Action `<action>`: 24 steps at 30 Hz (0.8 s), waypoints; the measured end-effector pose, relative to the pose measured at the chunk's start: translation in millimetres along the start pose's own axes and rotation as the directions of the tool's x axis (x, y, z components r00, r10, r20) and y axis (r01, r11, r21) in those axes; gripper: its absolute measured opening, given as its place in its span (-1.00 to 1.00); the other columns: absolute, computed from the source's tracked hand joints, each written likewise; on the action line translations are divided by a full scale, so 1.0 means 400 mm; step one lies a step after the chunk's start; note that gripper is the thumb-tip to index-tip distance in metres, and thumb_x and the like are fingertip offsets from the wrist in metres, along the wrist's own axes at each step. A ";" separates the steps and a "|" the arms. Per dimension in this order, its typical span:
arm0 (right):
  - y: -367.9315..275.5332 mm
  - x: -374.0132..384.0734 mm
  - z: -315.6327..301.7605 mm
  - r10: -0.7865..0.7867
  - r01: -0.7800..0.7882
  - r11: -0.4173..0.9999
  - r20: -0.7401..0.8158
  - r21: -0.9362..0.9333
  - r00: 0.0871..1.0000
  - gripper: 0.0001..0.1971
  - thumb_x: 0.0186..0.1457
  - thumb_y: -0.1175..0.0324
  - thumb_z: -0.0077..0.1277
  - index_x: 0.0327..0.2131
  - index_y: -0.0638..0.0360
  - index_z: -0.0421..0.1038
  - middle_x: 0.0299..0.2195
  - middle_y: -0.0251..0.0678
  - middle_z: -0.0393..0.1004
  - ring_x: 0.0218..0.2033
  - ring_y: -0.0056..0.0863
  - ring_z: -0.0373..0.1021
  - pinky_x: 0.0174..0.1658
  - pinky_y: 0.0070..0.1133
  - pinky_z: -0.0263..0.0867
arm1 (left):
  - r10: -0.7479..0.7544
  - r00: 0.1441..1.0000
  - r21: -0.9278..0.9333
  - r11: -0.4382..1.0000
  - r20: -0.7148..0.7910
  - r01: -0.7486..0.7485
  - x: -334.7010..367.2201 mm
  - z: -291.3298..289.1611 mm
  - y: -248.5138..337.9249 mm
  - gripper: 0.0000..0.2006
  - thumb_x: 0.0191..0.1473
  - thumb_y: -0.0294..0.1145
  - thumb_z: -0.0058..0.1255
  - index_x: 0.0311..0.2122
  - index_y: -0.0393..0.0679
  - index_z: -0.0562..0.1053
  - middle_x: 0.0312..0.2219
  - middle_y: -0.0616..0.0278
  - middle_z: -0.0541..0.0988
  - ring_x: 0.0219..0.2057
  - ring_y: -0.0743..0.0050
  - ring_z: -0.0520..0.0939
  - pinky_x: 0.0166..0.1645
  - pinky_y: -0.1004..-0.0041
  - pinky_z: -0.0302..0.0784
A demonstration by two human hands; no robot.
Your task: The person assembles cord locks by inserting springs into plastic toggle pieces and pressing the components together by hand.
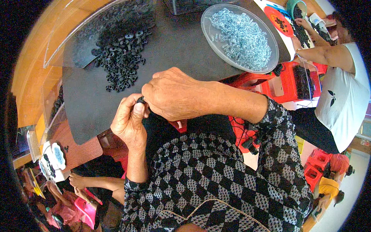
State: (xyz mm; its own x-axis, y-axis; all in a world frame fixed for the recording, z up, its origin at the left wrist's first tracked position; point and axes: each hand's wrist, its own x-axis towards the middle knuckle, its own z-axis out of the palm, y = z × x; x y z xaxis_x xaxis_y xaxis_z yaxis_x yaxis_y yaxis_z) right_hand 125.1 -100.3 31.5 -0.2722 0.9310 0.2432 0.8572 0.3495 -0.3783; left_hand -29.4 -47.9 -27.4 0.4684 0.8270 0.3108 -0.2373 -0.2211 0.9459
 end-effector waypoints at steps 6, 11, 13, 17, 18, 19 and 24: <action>0.004 -0.007 0.020 -0.058 0.055 0.998 -0.101 -0.026 0.993 -0.86 -0.20 0.46 0.00 -0.59 0.22 0.22 -0.67 -0.27 0.23 -0.59 -0.29 0.25 -0.56 -0.41 0.17 | 0.039 0.999 0.040 0.998 -0.020 -0.038 0.001 0.006 0.000 -0.85 -0.04 -0.56 0.04 -0.33 -0.42 0.46 -0.56 0.26 0.42 -0.61 0.64 0.39 -0.53 0.69 0.30; -0.013 -0.012 0.022 -0.067 0.057 0.992 -0.087 -0.109 0.994 -0.86 -0.20 0.42 -0.02 -0.61 0.23 0.24 -0.66 -0.21 0.31 -0.59 -0.27 0.30 -0.57 -0.40 0.21 | 0.090 0.995 0.128 0.988 -0.030 -0.086 -0.006 0.004 -0.006 -0.86 -0.06 -0.59 0.04 -0.33 -0.40 0.47 -0.57 0.27 0.43 -0.62 0.65 0.39 -0.55 0.68 0.29; -0.015 -0.014 0.019 -0.072 0.060 0.986 -0.068 -0.156 0.995 -0.84 -0.17 0.37 -0.04 -0.63 0.24 0.26 -0.66 -0.14 0.39 -0.59 -0.24 0.36 -0.57 -0.39 0.26 | 0.101 0.995 0.155 0.983 -0.021 -0.097 -0.005 0.005 -0.005 -0.87 -0.06 -0.60 0.04 -0.33 -0.39 0.47 -0.58 0.27 0.43 -0.62 0.65 0.39 -0.55 0.68 0.29; 0.003 -0.011 0.025 -0.005 0.004 1.000 -0.057 -0.013 0.998 -0.80 -0.13 0.32 -0.08 -0.64 0.26 0.28 -0.66 -0.12 0.38 -0.60 -0.19 0.36 -0.55 -0.37 0.28 | 0.046 0.999 0.138 0.990 -0.019 -0.043 0.001 0.006 0.003 -0.85 -0.04 -0.57 0.04 -0.32 -0.39 0.47 -0.58 0.25 0.44 -0.62 0.64 0.40 -0.53 0.67 0.31; 0.013 -0.010 0.023 0.036 -0.035 0.997 -0.012 0.066 0.999 -0.79 -0.11 0.30 -0.09 -0.64 0.25 0.29 -0.66 -0.12 0.38 -0.59 -0.18 0.37 -0.54 -0.36 0.28 | -0.007 1.000 0.108 0.994 -0.013 0.009 0.004 0.007 0.007 -0.84 -0.04 -0.55 0.04 -0.31 -0.39 0.46 -0.58 0.24 0.45 -0.61 0.63 0.41 -0.52 0.67 0.32; 0.026 -0.012 0.021 -0.005 0.012 0.981 -0.036 0.195 0.999 -0.85 0.00 0.42 -0.13 -0.54 0.30 0.24 -0.71 -0.21 0.27 -0.66 -0.25 0.27 -0.52 -0.39 0.19 | -0.004 1.000 0.109 0.994 -0.012 0.006 0.008 0.006 0.009 -0.84 -0.04 -0.55 0.04 -0.31 -0.39 0.46 -0.58 0.24 0.45 -0.61 0.63 0.41 -0.52 0.67 0.32; 0.018 0.009 -0.029 0.200 -0.289 0.727 0.210 0.623 0.957 -0.75 0.09 0.31 -0.20 -0.49 0.32 0.33 -0.69 -0.23 0.35 -0.61 -0.44 0.31 -0.48 -0.52 0.24 | -0.222 0.973 -0.253 0.940 0.056 0.229 0.021 -0.017 0.008 -0.79 -0.02 -0.50 0.04 -0.27 -0.41 0.44 -0.55 0.13 0.50 -0.63 0.57 0.41 -0.52 0.60 0.37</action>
State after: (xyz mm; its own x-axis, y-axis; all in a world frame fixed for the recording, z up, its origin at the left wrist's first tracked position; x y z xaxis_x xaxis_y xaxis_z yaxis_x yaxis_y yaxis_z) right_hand 135.2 -95.5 40.0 -0.1808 0.9830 -0.0310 0.4298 0.0506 -0.9015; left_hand -31.8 -38.1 -22.4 0.5560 0.8255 0.0974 -0.3313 0.1126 0.9368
